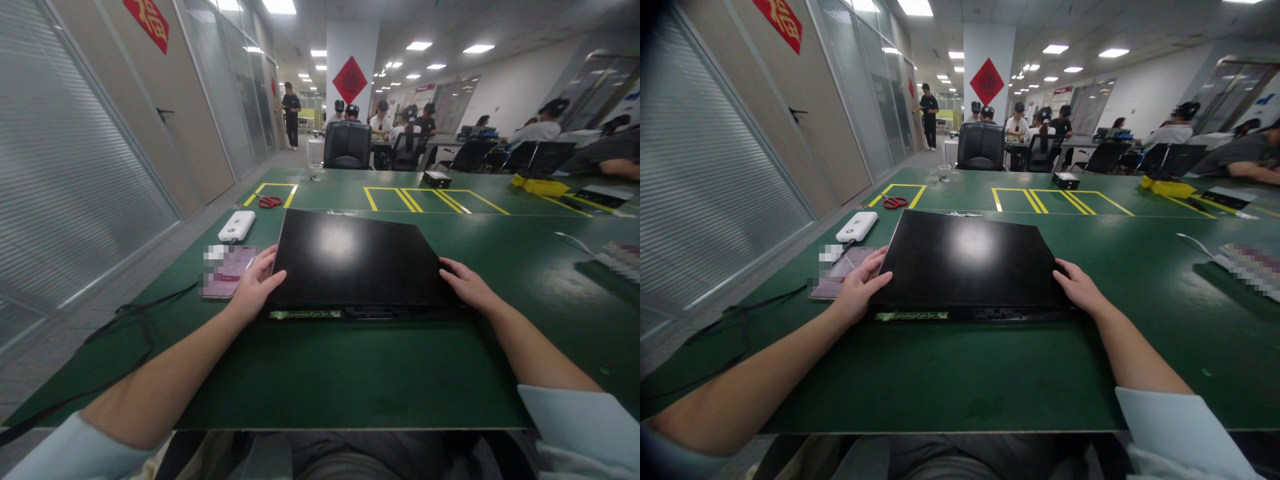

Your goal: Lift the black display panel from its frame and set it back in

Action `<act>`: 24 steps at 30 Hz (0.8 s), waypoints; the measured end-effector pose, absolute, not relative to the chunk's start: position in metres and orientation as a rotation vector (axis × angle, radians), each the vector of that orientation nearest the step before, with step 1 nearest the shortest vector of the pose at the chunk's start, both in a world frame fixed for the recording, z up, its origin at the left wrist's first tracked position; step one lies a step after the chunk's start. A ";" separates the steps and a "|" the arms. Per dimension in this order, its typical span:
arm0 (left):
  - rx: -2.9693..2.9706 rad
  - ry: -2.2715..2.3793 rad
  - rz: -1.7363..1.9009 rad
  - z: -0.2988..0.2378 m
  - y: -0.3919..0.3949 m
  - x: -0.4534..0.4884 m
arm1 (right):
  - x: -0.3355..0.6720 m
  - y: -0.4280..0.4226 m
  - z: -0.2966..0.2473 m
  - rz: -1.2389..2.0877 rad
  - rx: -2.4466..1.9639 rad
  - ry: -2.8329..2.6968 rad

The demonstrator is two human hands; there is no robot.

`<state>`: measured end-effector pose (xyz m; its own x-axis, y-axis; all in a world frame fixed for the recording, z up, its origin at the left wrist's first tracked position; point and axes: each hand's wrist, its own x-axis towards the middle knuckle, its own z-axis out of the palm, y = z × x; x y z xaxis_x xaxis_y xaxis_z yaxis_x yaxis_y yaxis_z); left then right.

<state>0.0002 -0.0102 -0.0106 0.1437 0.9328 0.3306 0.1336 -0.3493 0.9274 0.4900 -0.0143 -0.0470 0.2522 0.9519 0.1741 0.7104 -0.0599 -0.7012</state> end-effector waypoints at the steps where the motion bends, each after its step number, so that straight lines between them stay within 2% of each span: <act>1: 1.644 1.042 1.291 -0.011 -0.010 0.000 | 0.488 -0.015 -0.046 0.444 -1.841 -1.499; 9: 1.622 1.012 1.336 -0.013 -0.009 0.001 | 0.482 -0.019 -0.039 0.521 -1.852 -1.350; 17: 1.485 1.013 1.301 -0.019 -0.005 -0.002 | 0.480 -0.023 -0.027 1.079 -1.514 -1.002; 24: 1.144 0.975 1.244 -0.007 -0.007 0.001 | 0.468 -0.034 -0.003 1.108 -1.443 -0.894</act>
<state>0.0015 -0.0070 -0.0075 0.1003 0.9938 0.0482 -0.1906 -0.0284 0.9813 0.4677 -0.0340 -0.0029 0.2891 0.9430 -0.1647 -0.0383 -0.1605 -0.9863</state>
